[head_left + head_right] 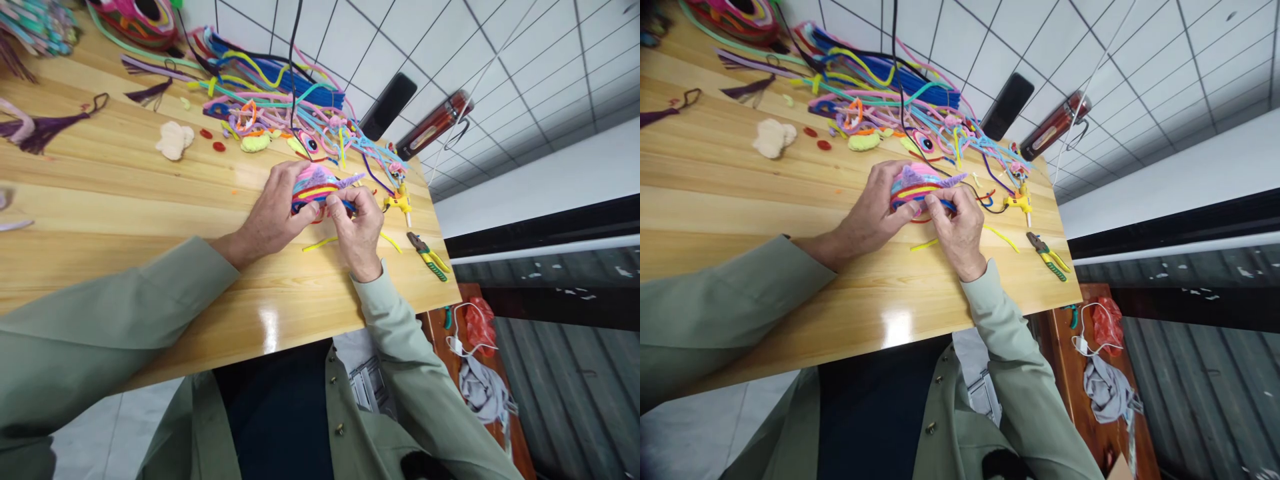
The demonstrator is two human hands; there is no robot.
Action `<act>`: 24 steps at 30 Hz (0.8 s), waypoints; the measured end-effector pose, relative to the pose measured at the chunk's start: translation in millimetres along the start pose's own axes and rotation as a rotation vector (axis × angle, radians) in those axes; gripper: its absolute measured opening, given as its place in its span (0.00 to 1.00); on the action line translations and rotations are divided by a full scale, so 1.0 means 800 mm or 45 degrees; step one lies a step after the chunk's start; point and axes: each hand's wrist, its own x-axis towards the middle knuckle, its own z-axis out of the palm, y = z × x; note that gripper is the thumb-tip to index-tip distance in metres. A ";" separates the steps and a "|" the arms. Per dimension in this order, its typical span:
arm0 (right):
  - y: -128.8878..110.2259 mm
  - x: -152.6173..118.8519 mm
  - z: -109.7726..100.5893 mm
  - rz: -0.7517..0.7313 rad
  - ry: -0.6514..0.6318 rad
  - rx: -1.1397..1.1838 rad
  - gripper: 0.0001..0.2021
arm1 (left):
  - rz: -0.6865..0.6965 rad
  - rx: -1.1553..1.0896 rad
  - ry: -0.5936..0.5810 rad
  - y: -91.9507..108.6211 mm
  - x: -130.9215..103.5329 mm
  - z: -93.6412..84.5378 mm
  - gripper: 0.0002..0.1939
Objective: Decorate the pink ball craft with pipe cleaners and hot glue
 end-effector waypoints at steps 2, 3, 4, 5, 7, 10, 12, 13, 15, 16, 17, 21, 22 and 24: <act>0.000 0.000 0.000 0.003 -0.004 0.022 0.19 | 0.020 0.024 0.014 0.001 0.000 -0.001 0.36; 0.000 0.000 0.000 0.002 -0.004 0.036 0.19 | 0.017 0.030 0.015 0.001 0.000 -0.001 0.36; 0.000 0.000 0.000 0.004 -0.004 0.047 0.20 | 0.011 0.035 0.009 0.001 0.001 -0.001 0.35; 0.000 0.000 0.001 0.007 -0.003 0.051 0.20 | 0.004 0.038 0.001 0.001 0.001 -0.001 0.35; 0.000 0.000 0.001 0.026 -0.008 0.043 0.20 | 0.001 0.030 -0.006 0.000 0.001 -0.001 0.36; -0.002 0.000 0.001 0.055 -0.020 0.037 0.20 | 0.007 -0.001 0.007 0.001 0.001 -0.001 0.36; -0.003 0.000 0.001 0.061 -0.024 0.056 0.19 | -0.007 -0.023 0.007 0.002 0.001 0.000 0.36; -0.004 0.000 0.001 0.062 -0.025 0.067 0.18 | -0.021 -0.030 0.001 0.004 0.001 0.000 0.35; -0.005 0.000 0.001 0.054 -0.024 0.093 0.15 | -0.052 -0.038 -0.007 0.005 0.001 0.000 0.33; -0.005 0.000 0.001 0.048 -0.023 0.105 0.14 | -0.064 -0.044 -0.008 0.006 0.000 0.000 0.33; -0.004 0.000 0.001 0.042 -0.022 0.113 0.13 | -0.070 -0.054 -0.006 0.006 0.000 0.000 0.32; -0.002 0.001 0.002 -0.016 -0.002 0.101 0.12 | -0.048 -0.136 0.000 0.001 0.000 0.001 0.33; -0.002 0.001 0.003 -0.036 0.001 0.094 0.11 | -0.042 -0.155 0.001 0.000 0.000 0.001 0.34; -0.001 0.000 0.003 -0.063 -0.001 0.085 0.11 | -0.045 -0.181 0.006 -0.002 0.000 0.002 0.34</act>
